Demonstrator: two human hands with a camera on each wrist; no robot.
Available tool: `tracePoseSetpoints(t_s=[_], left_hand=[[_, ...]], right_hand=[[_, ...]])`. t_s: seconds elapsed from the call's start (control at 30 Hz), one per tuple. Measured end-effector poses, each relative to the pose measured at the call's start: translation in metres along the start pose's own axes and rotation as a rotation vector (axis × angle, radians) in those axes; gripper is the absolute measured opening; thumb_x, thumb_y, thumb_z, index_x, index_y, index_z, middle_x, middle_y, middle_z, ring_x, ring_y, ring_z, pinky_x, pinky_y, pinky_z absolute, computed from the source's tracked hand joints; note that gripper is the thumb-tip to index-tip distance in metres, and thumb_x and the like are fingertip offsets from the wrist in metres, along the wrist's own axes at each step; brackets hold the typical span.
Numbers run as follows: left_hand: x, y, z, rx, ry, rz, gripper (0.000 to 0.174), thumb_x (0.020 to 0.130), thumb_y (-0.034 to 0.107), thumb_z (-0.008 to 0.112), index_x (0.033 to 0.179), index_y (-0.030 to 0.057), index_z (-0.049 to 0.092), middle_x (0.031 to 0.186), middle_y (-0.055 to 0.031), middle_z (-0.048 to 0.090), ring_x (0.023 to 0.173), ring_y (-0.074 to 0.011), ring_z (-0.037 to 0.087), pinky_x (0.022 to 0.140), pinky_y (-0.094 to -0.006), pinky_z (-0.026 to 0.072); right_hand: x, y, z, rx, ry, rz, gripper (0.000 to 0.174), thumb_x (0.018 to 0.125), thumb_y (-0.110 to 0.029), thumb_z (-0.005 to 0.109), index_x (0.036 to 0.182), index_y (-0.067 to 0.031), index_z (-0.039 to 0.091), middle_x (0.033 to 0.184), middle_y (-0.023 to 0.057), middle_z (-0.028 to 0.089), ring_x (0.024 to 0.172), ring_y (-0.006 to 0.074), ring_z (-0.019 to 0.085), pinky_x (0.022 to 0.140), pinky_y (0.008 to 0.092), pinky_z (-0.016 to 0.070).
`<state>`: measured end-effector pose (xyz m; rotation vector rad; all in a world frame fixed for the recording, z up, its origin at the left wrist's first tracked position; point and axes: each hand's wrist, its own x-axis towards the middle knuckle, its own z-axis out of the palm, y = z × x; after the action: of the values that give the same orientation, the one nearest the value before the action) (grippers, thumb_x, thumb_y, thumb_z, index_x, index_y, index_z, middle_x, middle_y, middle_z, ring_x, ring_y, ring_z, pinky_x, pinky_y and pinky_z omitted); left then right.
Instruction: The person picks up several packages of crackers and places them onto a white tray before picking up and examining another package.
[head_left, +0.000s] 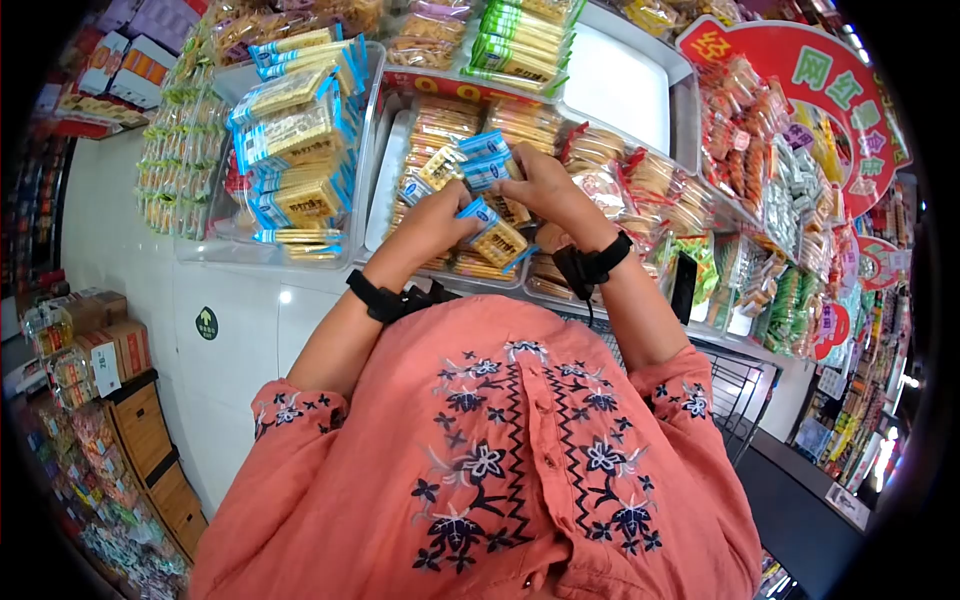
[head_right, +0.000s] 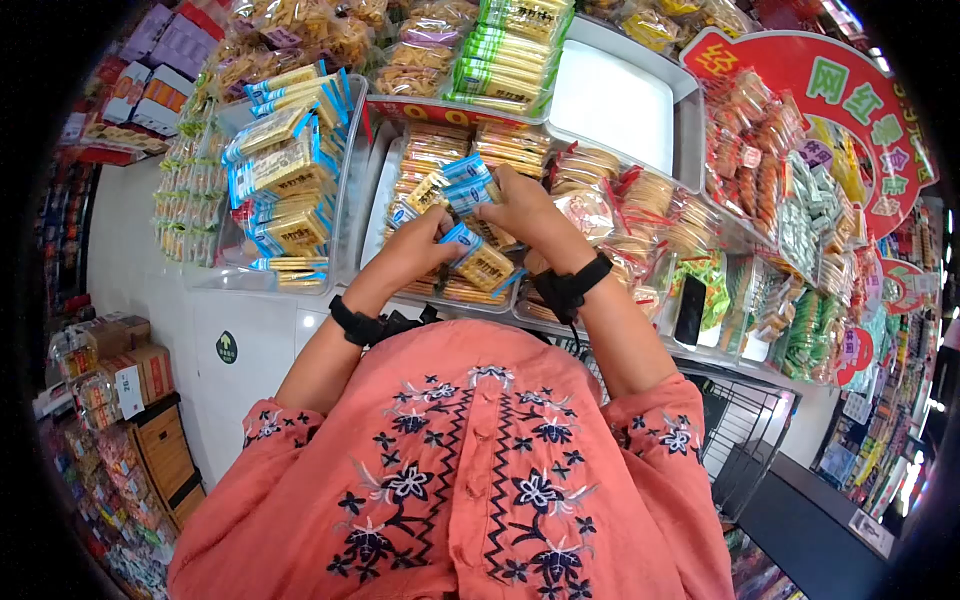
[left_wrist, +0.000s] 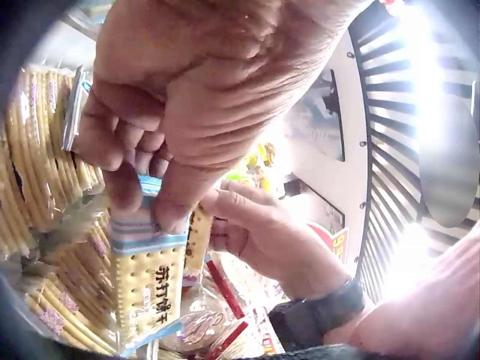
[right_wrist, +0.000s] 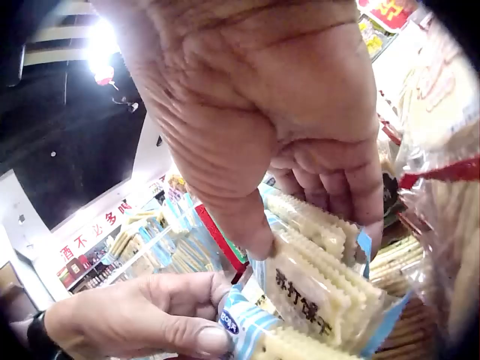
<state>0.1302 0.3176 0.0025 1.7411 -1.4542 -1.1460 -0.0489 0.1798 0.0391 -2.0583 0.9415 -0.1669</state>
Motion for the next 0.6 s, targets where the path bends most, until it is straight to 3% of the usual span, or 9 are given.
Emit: tracePoseSetpoints(t_s=[0.03, 0.07, 0.13, 0.2, 0.27, 0.4, 0.5, 0.6], left_hand=[[-0.001, 0.002, -0.002, -0.074, -0.012, 0.000, 0.038, 0.085, 0.025, 0.078, 0.106, 0.0006, 0.058, 0.089, -0.0107, 0.065, 0.080, -0.0226, 0.063, 0.072, -0.0363, 0.0496], [-0.004, 0.003, -0.005, -0.102, -0.010, -0.016, 0.037, 0.086, 0.025, 0.078, 0.108, 0.0003, 0.060, 0.085, -0.0043, 0.061, 0.077, -0.0121, 0.057, 0.067, -0.0290, 0.0473], [-0.010, 0.010, -0.012, -0.240, -0.016, -0.039, 0.037, 0.088, 0.025, 0.077, 0.110, 0.0005, 0.062, 0.083, -0.0017, 0.061, 0.074, -0.0099, 0.056, 0.063, -0.0261, 0.0456], [-0.018, 0.026, -0.022, -0.350, -0.028, -0.117, 0.036, 0.090, 0.028, 0.075, 0.114, 0.0027, 0.066, 0.083, 0.0037, 0.060, 0.069, -0.0039, 0.053, 0.057, -0.0201, 0.0410], [-0.025, 0.047, -0.030, -0.442, 0.011, -0.153, 0.035, 0.091, 0.029, 0.074, 0.114, 0.0042, 0.066, 0.083, 0.0047, 0.060, 0.067, -0.0025, 0.051, 0.056, -0.0190, 0.0395], [-0.025, 0.063, -0.039, -0.562, 0.039, -0.143, 0.033, 0.093, 0.028, 0.072, 0.116, 0.0063, 0.065, 0.087, 0.0058, 0.061, 0.070, -0.0012, 0.051, 0.056, -0.0178, 0.0383], [-0.015, 0.062, -0.039, -0.620, 0.068, -0.095, 0.032, 0.095, 0.026, 0.069, 0.119, 0.0071, 0.061, 0.091, 0.0036, 0.062, 0.074, -0.0026, 0.055, 0.057, -0.0188, 0.0425], [-0.005, 0.073, -0.036, -0.690, 0.063, -0.101, 0.032, 0.097, 0.026, 0.067, 0.120, 0.0059, 0.058, 0.093, 0.0010, 0.063, 0.074, -0.0053, 0.058, 0.057, -0.0205, 0.0477]], right_hand=[[-0.001, -0.002, -0.006, 0.009, -0.007, -0.006, 0.048, 0.083, -0.030, 0.075, 0.111, 0.0050, 0.058, 0.099, 0.0273, 0.068, 0.093, 0.0387, 0.067, 0.080, 0.0432, 0.0518], [-0.002, -0.001, -0.011, 0.013, 0.006, -0.004, 0.047, 0.084, -0.030, 0.075, 0.111, 0.0040, 0.059, 0.096, 0.0220, 0.067, 0.089, 0.0321, 0.064, 0.077, 0.0403, 0.0508], [0.000, 0.002, -0.022, 0.020, 0.033, -0.002, 0.044, 0.088, -0.032, 0.074, 0.112, 0.0019, 0.060, 0.090, 0.0114, 0.065, 0.081, 0.0191, 0.059, 0.073, 0.0345, 0.0488], [-0.001, 0.000, -0.035, 0.242, -0.001, 0.038, 0.043, 0.090, -0.034, 0.072, 0.112, 0.0007, 0.061, 0.090, 0.0067, 0.063, 0.081, 0.0168, 0.057, 0.072, 0.0325, 0.0476], [-0.009, -0.013, -0.052, 0.357, -0.042, 0.064, 0.039, 0.092, -0.036, 0.068, 0.110, -0.0027, 0.062, 0.086, -0.0007, 0.059, 0.076, 0.0111, 0.052, 0.068, 0.0279, 0.0438], [-0.011, -0.014, -0.070, 0.510, -0.195, 0.109, 0.030, 0.094, -0.035, 0.065, 0.108, -0.0082, 0.063, 0.080, -0.0063, 0.051, 0.070, 0.0051, 0.045, 0.061, 0.0226, 0.0356], [-0.015, -0.007, -0.080, 0.568, -0.310, 0.090, 0.026, 0.096, -0.032, 0.064, 0.109, -0.0093, 0.063, 0.080, -0.0074, 0.052, 0.070, 0.0039, 0.046, 0.061, 0.0219, 0.0355], [-0.024, -0.010, -0.074, 0.768, -0.273, 0.121, 0.025, 0.097, -0.030, 0.064, 0.112, -0.0098, 0.063, 0.082, -0.0082, 0.053, 0.071, 0.0021, 0.046, 0.060, 0.0211, 0.0352]])
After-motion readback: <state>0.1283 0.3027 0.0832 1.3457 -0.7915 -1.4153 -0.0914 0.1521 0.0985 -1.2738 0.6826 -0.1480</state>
